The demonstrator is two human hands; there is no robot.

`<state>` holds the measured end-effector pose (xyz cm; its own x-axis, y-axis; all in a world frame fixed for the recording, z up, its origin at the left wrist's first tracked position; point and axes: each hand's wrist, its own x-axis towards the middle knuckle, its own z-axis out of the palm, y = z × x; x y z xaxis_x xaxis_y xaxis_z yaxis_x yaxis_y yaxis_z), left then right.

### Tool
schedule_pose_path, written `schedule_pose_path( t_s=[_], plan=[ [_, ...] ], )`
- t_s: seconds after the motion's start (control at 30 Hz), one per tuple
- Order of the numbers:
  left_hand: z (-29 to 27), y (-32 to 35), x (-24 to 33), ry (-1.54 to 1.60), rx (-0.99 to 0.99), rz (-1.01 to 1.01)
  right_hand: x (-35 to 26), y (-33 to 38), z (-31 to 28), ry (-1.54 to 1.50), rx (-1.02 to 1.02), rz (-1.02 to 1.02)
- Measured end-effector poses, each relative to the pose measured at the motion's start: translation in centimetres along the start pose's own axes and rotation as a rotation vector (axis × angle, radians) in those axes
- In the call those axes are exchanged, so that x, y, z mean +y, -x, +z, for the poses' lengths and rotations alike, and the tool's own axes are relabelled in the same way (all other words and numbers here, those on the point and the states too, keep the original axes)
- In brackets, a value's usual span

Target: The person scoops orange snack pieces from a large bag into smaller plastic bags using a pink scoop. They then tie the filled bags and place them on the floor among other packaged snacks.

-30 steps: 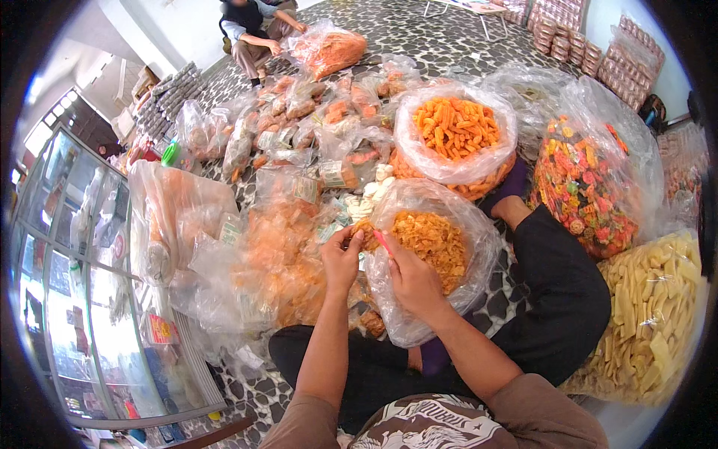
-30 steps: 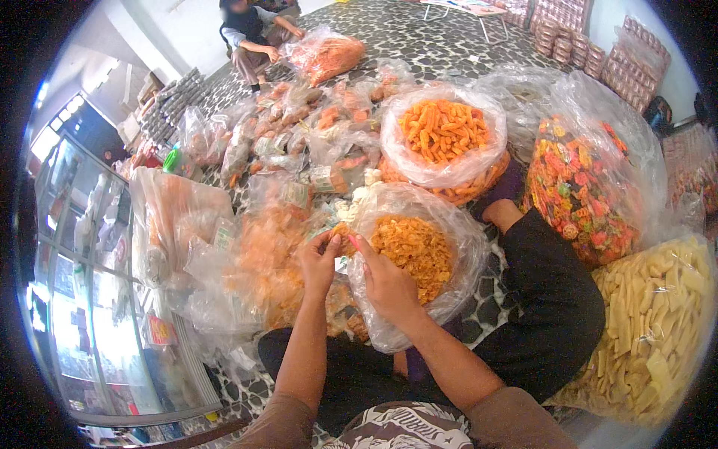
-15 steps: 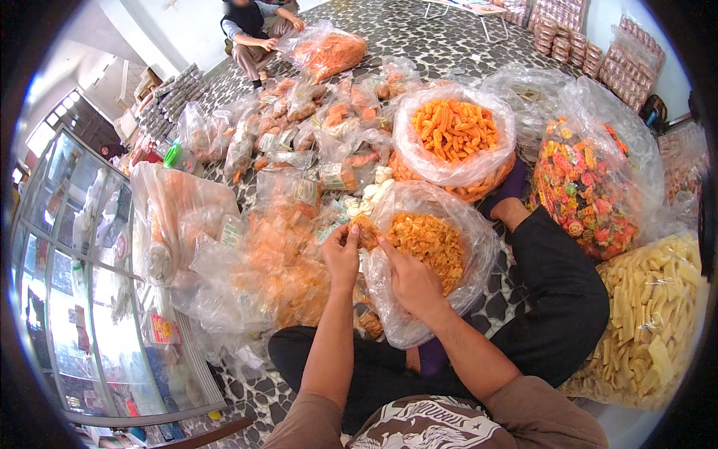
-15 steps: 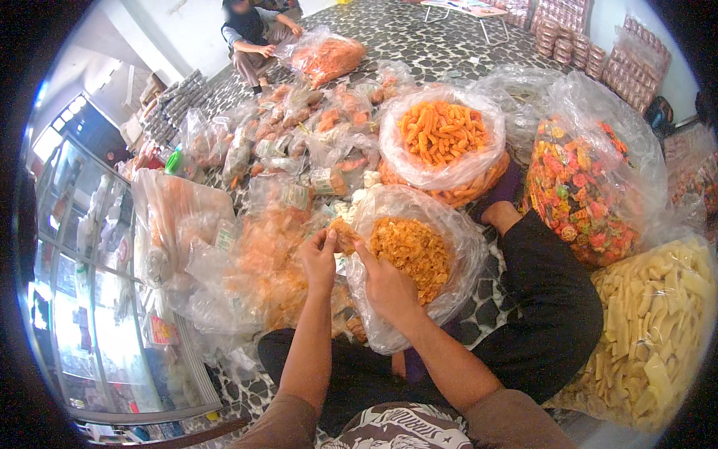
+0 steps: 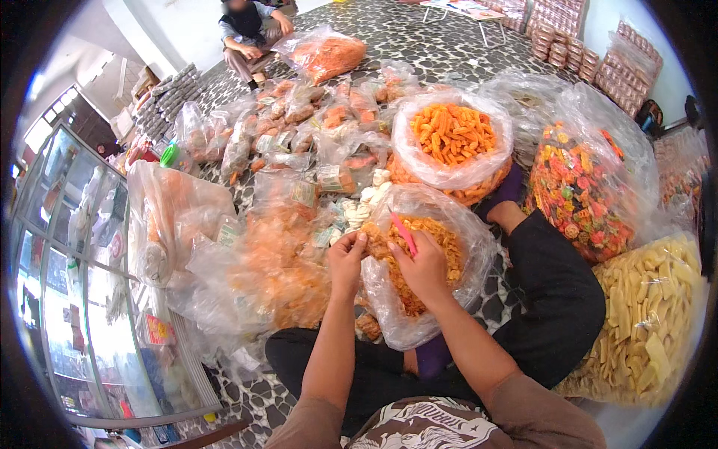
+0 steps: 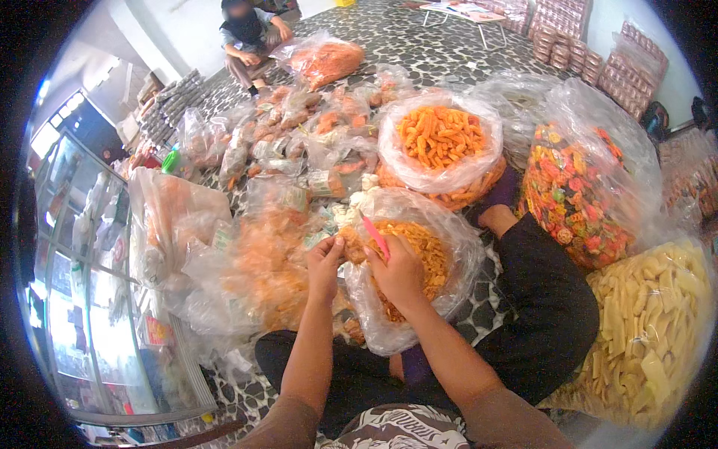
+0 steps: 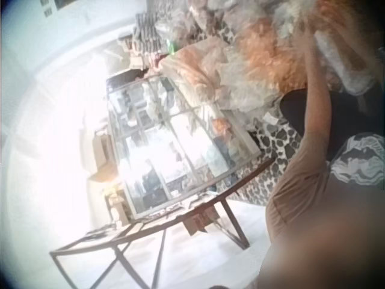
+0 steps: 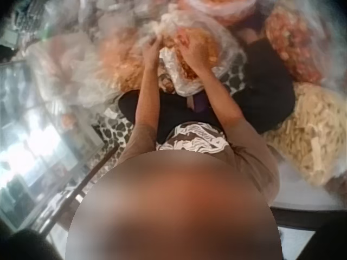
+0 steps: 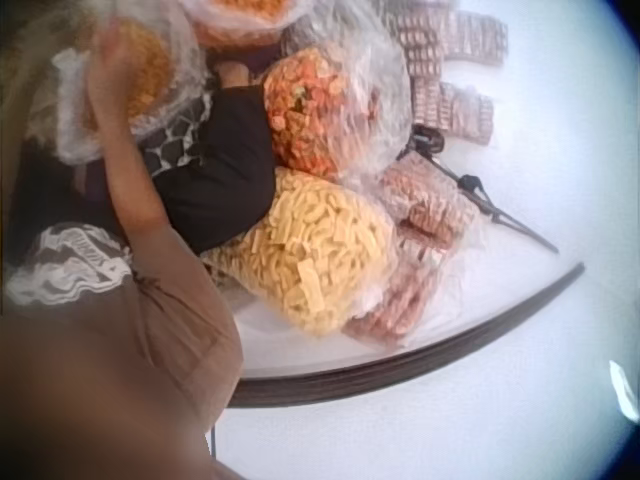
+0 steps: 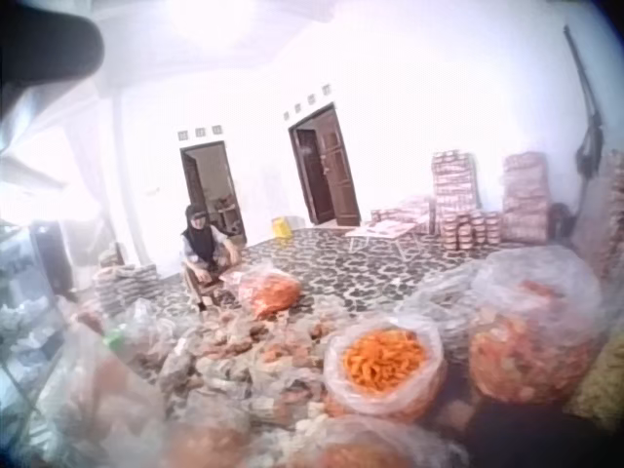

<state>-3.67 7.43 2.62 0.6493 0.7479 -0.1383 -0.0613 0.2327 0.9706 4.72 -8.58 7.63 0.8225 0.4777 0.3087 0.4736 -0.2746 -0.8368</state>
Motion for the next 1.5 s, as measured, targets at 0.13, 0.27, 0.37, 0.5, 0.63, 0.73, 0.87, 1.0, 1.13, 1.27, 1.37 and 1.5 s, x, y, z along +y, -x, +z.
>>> schedule_pose_path(
  t_s=[0.13,0.27,0.37,0.5,0.63,0.73,0.87,1.0,1.13,1.27,1.37,1.5],
  plan=[
    [1.6,1.4,0.1,0.074,-0.067,-0.057,0.9,-1.1,1.6,-0.035,0.03,-0.041],
    [2.6,2.0,0.3,0.107,-0.08,-0.069,1.9,-0.7,2.2,-0.092,0.065,-0.04],
    [3.1,1.9,0.1,0.018,-0.155,-0.014,2.2,-0.5,2.1,-0.085,0.123,0.009],
    [2.9,1.9,-0.5,-0.029,-0.203,0.001,2.9,-0.7,2.0,-0.028,0.16,0.074],
    [2.8,1.7,-1.8,0.081,-0.248,-0.054,4.5,-1.4,2.2,-0.078,0.091,0.265],
    [3.1,1.6,-2.4,0.215,-0.238,-0.14,5.7,-2.1,2.0,-0.156,-0.041,0.455],
    [4.2,1.4,-1.5,0.197,-0.118,-0.246,5.8,-1.7,1.1,-0.279,0.024,0.387],
    [6.1,0.7,0.1,0.054,0.061,-0.184,5.7,0.2,-0.9,-0.189,0.148,-0.213],
    [6.7,-0.1,1.1,-0.073,0.009,-0.185,6.1,0.8,-0.8,-0.127,0.124,-0.262],
    [6.6,-0.1,1.0,0.002,-0.048,-0.254,6.8,0.3,-0.3,-0.147,0.18,-0.068],
    [6.6,0.2,0.4,-0.008,-0.105,-0.163,7.0,0.0,0.1,-0.299,0.208,0.09],
    [6.5,0.0,-0.3,-0.172,-0.079,0.004,7.1,-0.4,0.2,-0.294,0.177,0.194]
  ],
)
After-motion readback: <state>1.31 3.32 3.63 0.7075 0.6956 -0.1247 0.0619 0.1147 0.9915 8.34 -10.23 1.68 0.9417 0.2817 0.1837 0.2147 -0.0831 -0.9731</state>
